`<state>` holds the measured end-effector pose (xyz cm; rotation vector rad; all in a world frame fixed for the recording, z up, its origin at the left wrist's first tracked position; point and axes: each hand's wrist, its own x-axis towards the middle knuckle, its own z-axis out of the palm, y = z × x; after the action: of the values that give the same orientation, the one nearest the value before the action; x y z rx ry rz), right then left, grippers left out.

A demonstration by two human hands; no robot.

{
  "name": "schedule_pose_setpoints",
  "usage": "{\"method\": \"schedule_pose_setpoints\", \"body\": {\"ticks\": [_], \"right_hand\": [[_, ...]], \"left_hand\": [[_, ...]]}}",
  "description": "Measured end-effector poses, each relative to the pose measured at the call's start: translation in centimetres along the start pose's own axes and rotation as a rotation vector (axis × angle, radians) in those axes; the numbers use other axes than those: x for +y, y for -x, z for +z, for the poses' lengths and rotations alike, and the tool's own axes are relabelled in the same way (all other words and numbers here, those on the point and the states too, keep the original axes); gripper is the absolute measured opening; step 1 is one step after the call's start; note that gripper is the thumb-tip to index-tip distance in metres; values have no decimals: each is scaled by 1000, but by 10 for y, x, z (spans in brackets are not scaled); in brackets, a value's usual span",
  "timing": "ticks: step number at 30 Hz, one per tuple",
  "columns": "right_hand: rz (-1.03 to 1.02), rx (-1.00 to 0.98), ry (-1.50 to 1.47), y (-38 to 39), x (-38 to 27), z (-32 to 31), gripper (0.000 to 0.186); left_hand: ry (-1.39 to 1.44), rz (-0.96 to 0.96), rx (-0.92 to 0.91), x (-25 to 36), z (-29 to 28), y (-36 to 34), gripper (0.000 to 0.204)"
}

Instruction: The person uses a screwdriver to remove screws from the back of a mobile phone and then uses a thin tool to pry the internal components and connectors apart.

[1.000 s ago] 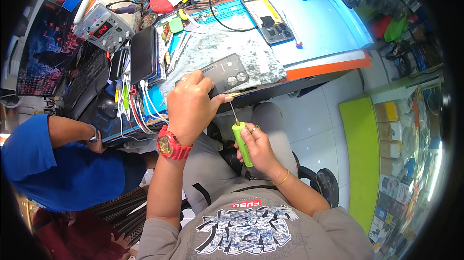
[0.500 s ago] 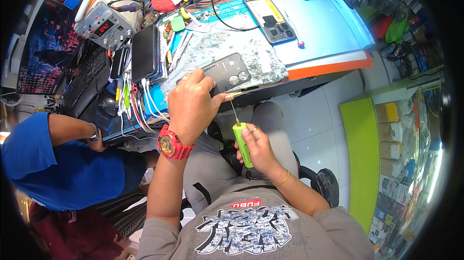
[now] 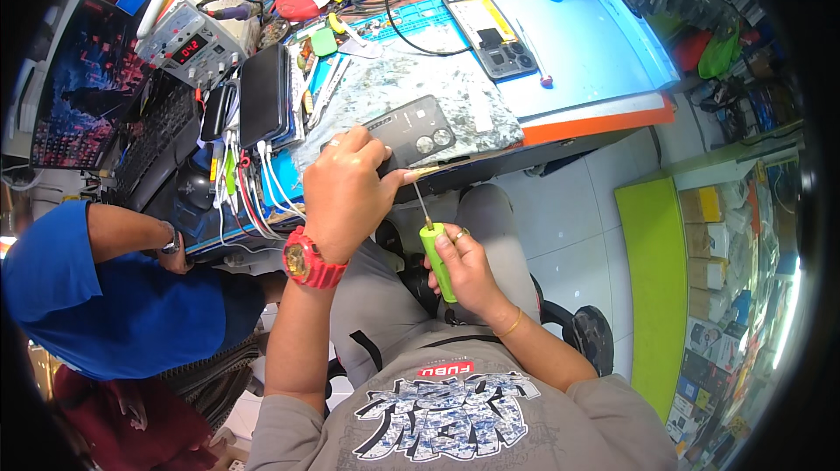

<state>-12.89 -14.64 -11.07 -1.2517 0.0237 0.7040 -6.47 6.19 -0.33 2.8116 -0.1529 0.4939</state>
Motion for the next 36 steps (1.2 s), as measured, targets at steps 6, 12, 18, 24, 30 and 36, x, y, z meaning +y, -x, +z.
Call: {"method": "schedule_pose_setpoints", "body": {"ticks": [6, 12, 18, 24, 30, 36], "right_hand": [[11, -28, -2, -1, 0, 6, 49], [21, -23, -10, 0, -4, 4, 50], [51, -34, -46, 2, -3, 9, 50], [36, -18, -56, 2, -4, 7, 47], [33, -11, -47, 3, -7, 5, 46], [26, -25, -50, 3, -6, 4, 47]], "left_hand": [[88, 38, -1, -15, -2, 6, 36], [41, 43, -3, -10, 0, 6, 32], [93, 70, 39, -16, 2, 8, 30], [55, 44, 36, -11, 3, 6, 31], [30, 24, 44, -8, 5, 6, 32], [37, 0, 21, -5, 3, 6, 32]]}}
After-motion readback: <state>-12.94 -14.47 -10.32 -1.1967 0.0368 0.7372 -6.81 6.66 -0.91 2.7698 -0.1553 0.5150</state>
